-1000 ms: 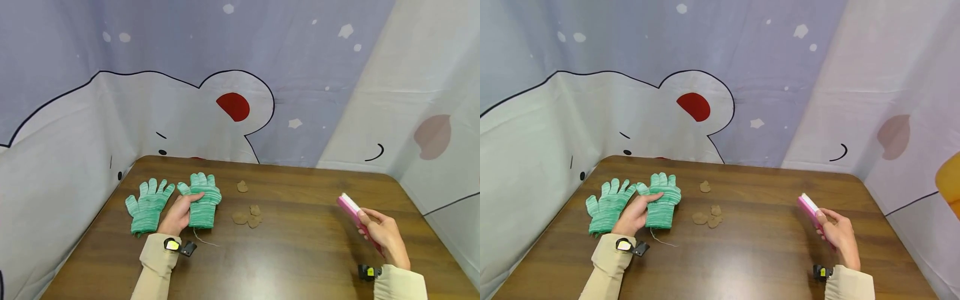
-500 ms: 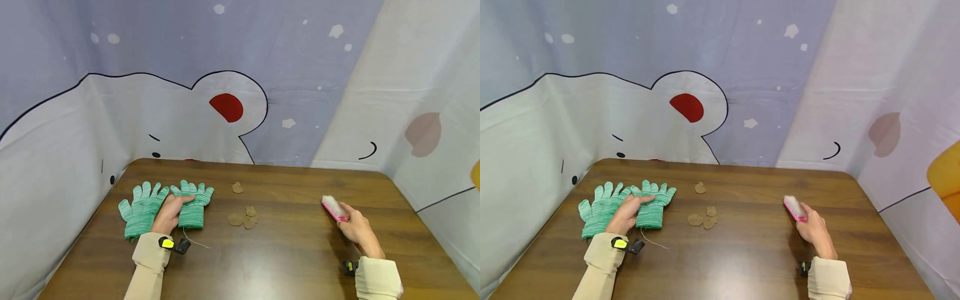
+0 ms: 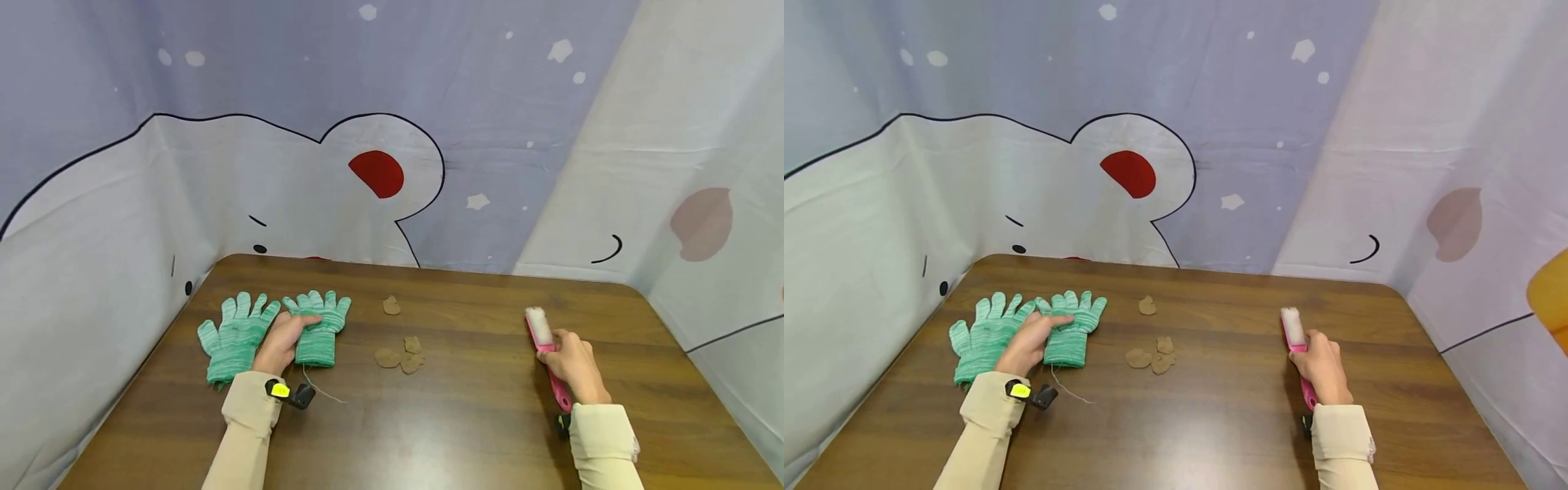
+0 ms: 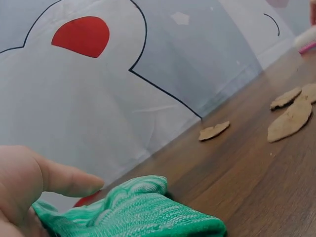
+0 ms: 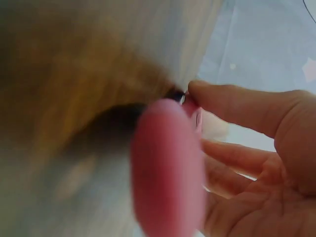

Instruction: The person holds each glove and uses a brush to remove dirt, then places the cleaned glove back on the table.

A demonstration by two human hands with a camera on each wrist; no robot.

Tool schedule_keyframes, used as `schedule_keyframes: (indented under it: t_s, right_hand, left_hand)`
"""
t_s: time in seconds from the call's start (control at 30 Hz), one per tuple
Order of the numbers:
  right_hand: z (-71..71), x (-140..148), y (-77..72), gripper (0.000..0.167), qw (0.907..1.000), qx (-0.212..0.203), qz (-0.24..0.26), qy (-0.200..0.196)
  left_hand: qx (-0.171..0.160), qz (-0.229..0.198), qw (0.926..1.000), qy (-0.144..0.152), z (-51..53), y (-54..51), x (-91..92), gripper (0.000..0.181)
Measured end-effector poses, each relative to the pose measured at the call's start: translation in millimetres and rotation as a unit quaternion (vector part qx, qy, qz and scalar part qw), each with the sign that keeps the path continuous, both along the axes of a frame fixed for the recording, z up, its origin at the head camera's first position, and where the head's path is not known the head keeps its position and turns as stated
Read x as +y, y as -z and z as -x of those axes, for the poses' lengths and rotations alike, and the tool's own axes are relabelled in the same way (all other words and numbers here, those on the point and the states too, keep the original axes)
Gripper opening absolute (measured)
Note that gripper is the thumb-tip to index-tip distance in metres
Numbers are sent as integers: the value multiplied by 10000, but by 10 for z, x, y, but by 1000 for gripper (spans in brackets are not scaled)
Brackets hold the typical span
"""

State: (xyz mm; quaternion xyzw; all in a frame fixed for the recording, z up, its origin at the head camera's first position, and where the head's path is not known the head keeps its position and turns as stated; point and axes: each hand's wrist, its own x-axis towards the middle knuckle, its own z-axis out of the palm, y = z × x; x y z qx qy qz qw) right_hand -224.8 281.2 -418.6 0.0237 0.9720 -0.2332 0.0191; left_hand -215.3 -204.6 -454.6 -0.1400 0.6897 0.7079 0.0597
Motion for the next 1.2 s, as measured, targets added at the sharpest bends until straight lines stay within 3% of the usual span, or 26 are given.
schedule_keyframes:
  t_s: [0.27, 0.53, 0.83, 1.0, 1.1, 1.2]
  right_hand:
    - [114, 5, 13, 53, 10000, 21, 21, -3]
    - [128, 56, 9, 60, 9991, -376, 101, 150]
    - [43, 325, -56, 75, 9974, -661, 237, -158]
    - [-10, 380, -19, 72, 9985, -253, 399, -268]
    - [-24, 365, -10, 71, 9983, -89, 470, -318]
    - [-53, 363, -22, 69, 9981, 126, 501, -342]
  left_hand:
    - [-152, 849, 9963, 39, -17, -89, -48, 87]
    - [-233, 1240, 9920, -21, -53, -130, -112, 83]
    - [-321, 1555, 9871, 212, -102, -264, -90, 75]
    - [-488, 2225, 9729, 403, -170, -407, -136, 78]
    - [-520, 2796, 9571, 563, -205, -464, -194, 78]
    - [-333, 3265, 9417, 742, -257, -484, -248, 75]
